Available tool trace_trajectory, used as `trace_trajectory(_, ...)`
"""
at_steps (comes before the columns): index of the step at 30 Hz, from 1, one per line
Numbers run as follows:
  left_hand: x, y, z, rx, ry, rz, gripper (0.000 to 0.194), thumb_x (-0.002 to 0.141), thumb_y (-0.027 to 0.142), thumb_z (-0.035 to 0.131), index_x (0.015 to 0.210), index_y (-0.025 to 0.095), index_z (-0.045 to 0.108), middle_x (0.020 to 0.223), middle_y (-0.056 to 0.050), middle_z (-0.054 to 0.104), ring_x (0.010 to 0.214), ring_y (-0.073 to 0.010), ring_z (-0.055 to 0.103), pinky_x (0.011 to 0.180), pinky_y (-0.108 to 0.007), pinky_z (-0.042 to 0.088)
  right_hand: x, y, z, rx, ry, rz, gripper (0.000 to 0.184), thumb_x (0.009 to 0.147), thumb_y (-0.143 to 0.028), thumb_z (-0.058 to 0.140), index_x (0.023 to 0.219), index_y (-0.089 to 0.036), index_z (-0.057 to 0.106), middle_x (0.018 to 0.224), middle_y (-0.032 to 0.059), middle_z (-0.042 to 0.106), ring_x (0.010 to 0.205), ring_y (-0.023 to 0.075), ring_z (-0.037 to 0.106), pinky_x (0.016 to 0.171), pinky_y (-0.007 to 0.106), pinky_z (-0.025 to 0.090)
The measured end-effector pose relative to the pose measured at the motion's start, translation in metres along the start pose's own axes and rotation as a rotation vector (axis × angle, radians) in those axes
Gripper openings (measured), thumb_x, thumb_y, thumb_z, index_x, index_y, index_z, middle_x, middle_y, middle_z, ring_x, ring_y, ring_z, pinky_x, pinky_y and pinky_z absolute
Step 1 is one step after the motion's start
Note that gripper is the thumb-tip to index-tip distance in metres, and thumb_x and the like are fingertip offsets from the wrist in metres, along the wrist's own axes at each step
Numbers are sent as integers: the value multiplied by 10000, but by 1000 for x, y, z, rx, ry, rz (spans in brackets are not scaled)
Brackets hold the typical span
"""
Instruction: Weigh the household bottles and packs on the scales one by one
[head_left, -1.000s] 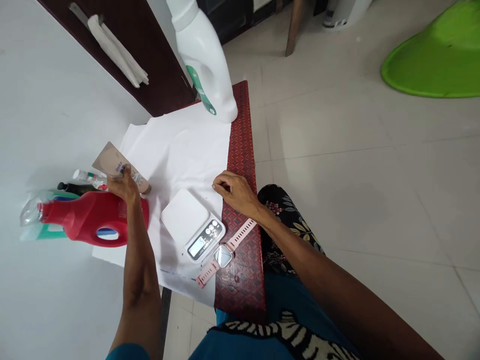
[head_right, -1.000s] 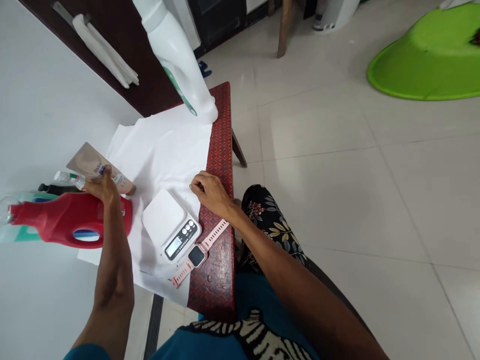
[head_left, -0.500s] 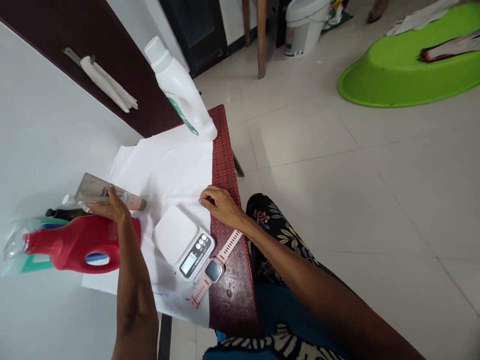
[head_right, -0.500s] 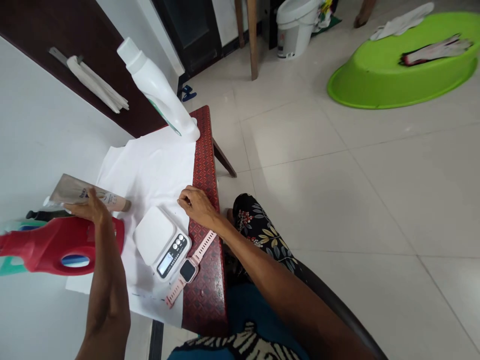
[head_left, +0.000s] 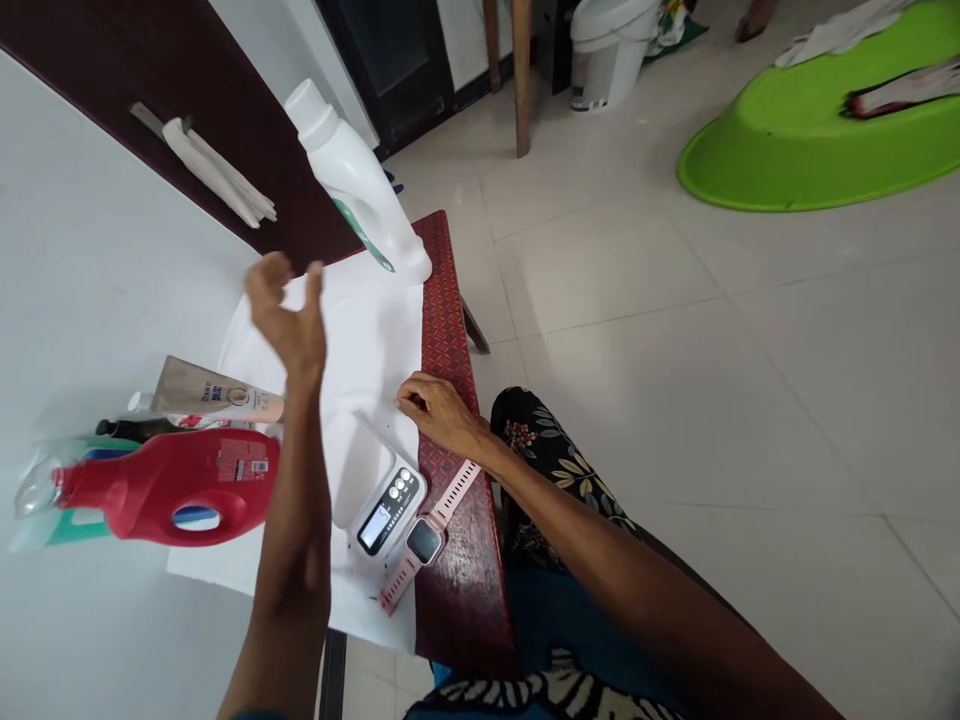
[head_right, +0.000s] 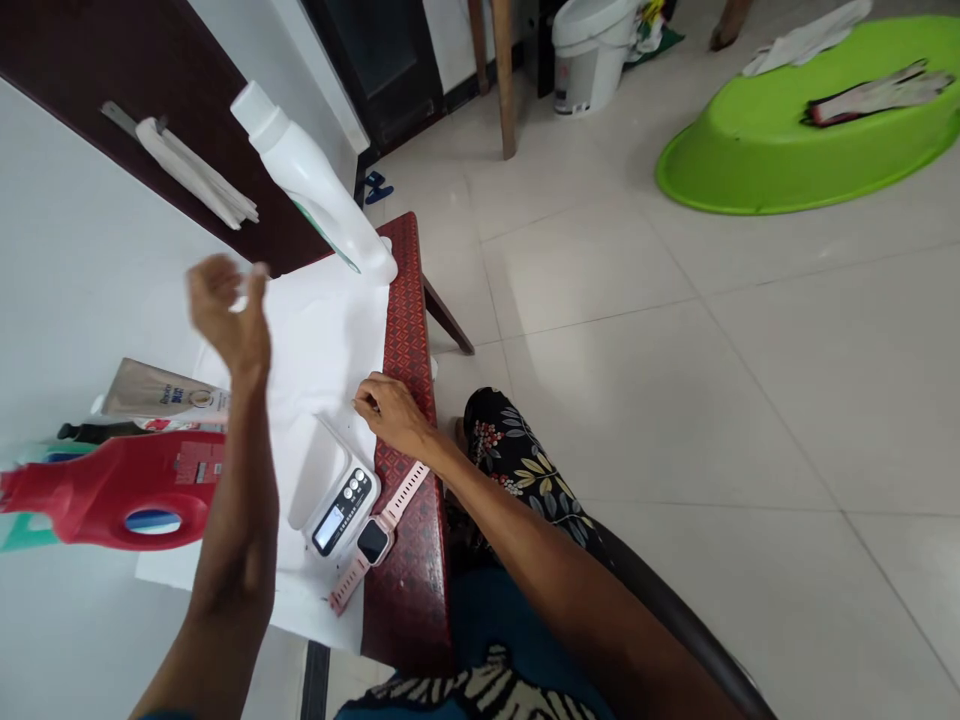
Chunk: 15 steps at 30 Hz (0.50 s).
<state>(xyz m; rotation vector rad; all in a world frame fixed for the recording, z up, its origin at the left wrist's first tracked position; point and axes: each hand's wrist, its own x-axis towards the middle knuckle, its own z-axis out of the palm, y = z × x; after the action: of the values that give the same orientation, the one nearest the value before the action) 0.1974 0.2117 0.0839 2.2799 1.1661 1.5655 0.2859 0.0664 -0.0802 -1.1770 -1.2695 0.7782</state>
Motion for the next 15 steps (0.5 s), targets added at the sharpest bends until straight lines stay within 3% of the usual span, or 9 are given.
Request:
trace_trajectory(3,2,21,72,-196,-239,-109,396,906,442,876,1111,189,651,1185,-112,716,1159,-267,727,1079,-454,573,1,-1,-1,1,-2,2,231,952,-47,658,765,-181,669,852,17,666,790,149,613,796,297,457)
trace_trajectory(6,13,41,117,-232,-261,-156,468,928,491,857,1172,155,643,1141,-102,723,1177,-256,733,1067,-476,544,1,-3,-2,2,8,9,216,955,-51,670,782,-180,677,887,29,684,820,157,627,811,304,465)
trace_trajectory(10,29,43,144,-259,-154,-184,508,981,594,743,1180,158,576,1236,-105,678,1327,-266,659,1124,-534,485,1,-4,-4,17,-2,12,229,957,-66,690,765,-184,656,880,19,669,813,152,615,808,301,465)
trace_trajectory(13,33,24,154,-230,-37,-287,400,1009,506,746,1104,177,540,1403,-141,578,1456,-266,538,1142,-518,501,1,-4,-5,30,-5,17,248,955,-60,688,747,-187,644,866,15,660,806,151,603,809,302,461)
trace_trajectory(15,33,10,160,-222,-62,-337,340,1046,473,706,1004,186,528,1390,-130,571,1485,-259,503,1120,-509,523,1,-4,-5,38,-4,18,237,958,-61,689,760,-187,653,875,19,665,818,154,610,825,306,466)
